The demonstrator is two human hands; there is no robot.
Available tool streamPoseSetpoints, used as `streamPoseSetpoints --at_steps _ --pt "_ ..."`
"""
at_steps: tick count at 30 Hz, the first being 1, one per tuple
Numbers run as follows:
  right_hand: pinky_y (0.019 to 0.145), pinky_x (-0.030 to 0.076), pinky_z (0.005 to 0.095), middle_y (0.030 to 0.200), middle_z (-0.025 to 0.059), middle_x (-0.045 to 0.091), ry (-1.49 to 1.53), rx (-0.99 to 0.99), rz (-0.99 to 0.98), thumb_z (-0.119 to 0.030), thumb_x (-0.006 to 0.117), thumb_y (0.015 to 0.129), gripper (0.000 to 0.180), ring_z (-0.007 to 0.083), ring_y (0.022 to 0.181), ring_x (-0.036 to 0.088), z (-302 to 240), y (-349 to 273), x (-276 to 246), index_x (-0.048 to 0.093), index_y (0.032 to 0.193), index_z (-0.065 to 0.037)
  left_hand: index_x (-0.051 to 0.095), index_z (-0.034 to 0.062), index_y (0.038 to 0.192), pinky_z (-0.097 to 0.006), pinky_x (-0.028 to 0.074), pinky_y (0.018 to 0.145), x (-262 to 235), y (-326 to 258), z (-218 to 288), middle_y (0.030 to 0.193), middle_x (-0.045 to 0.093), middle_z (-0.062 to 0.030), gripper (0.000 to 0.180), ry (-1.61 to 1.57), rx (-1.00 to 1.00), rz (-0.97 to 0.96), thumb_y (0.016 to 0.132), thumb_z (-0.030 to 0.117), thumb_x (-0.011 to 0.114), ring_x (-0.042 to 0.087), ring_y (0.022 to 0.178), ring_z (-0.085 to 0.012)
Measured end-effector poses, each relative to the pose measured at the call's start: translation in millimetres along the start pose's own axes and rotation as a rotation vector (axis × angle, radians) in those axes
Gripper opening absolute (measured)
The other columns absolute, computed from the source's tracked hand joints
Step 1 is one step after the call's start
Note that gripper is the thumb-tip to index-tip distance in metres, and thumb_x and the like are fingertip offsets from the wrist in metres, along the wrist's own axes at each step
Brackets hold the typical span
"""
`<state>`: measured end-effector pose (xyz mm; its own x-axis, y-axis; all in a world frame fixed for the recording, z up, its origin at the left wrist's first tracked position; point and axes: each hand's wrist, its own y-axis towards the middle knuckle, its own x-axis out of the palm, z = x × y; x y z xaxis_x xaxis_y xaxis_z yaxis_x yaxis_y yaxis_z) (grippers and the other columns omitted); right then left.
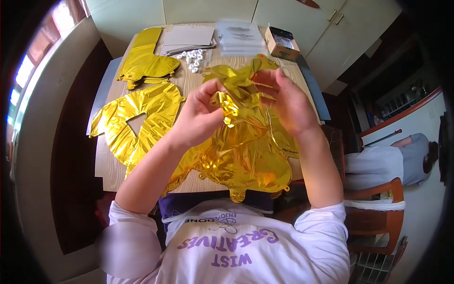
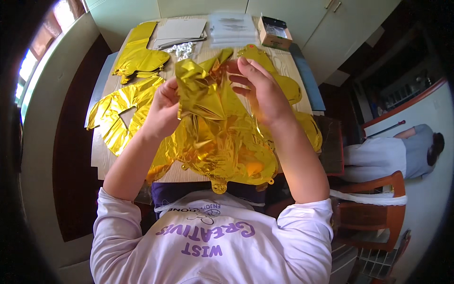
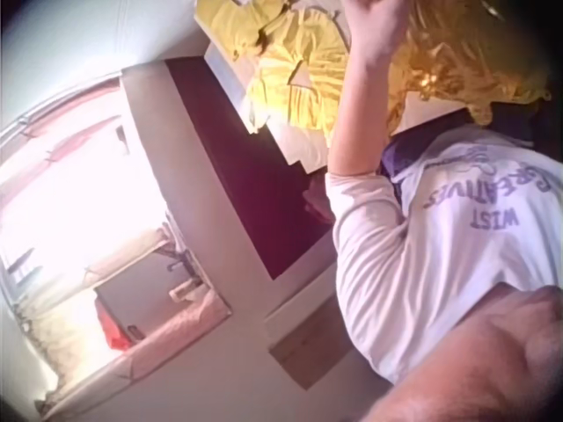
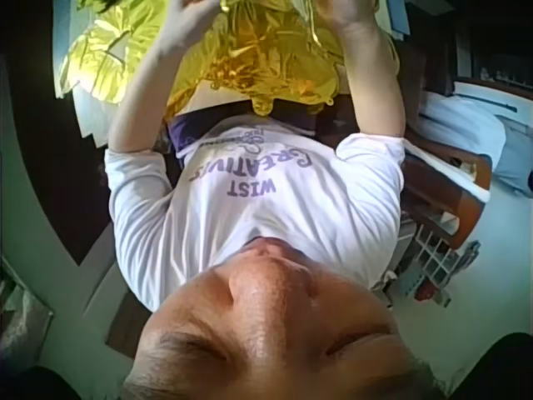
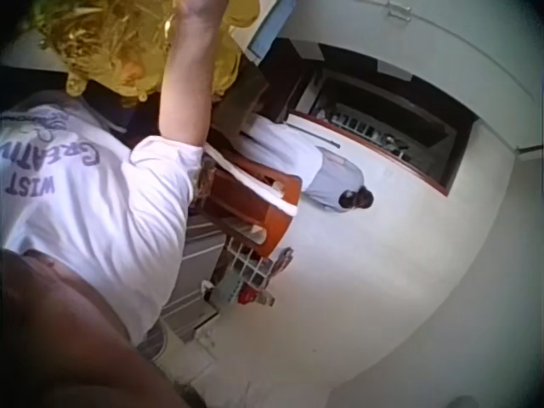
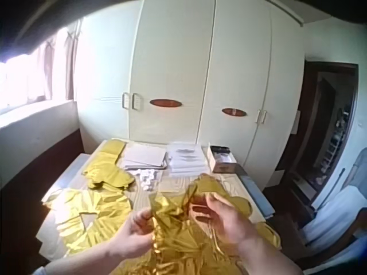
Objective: Fold and place metallic gold-colored foil balloons into plastic sleeves with cardboard header inserts.
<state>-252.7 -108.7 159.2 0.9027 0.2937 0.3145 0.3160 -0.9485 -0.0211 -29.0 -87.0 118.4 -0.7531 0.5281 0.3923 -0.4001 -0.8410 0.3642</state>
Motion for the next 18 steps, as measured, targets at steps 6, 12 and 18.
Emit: streamPoseSetpoints --at_steps 6,12,18 --pt "0.094 0.054 0.0352 0.121 0.0125 0.068 0.318 0.087 -0.325 -0.027 0.067 0.099 0.036 0.0183 0.108 0.067 18.6 23.9 -13.5 0.059 0.126 -0.004 0.059 0.0071 0.12 -0.029 0.053 0.094 15.2 -20.4 1.8 0.116 0.068 -0.0042 0.028 -0.178 -0.042 0.067 0.095 0.005 0.07 0.066 0.105 -0.0125" --pt "0.078 0.06 0.0274 0.105 0.011 0.073 0.032 -0.201 -0.194 -0.007 0.066 0.096 0.023 0.0161 0.088 0.072 -7.0 47.4 -21.3 0.063 0.118 0.0 0.066 0.0037 0.12 -0.025 0.052 0.073 40.3 -74.7 -3.1 0.107 0.072 -0.0015 0.026 -0.168 -0.259 0.492 0.098 0.017 0.068 0.066 0.092 -0.01" --pt "0.086 0.056 0.0237 0.115 0.0104 0.07 -0.438 0.132 -0.227 0.007 0.068 0.087 0.051 0.0121 0.093 0.067 69.9 93.8 -61.6 0.057 0.136 -0.002 0.072 -0.0015 0.092 -0.033 0.057 0.064 1.9 -149.9 -21.1 0.084 0.073 -0.0061 0.024 0.276 -0.835 0.429 0.098 0.021 0.069 0.07 0.07 -0.0157"
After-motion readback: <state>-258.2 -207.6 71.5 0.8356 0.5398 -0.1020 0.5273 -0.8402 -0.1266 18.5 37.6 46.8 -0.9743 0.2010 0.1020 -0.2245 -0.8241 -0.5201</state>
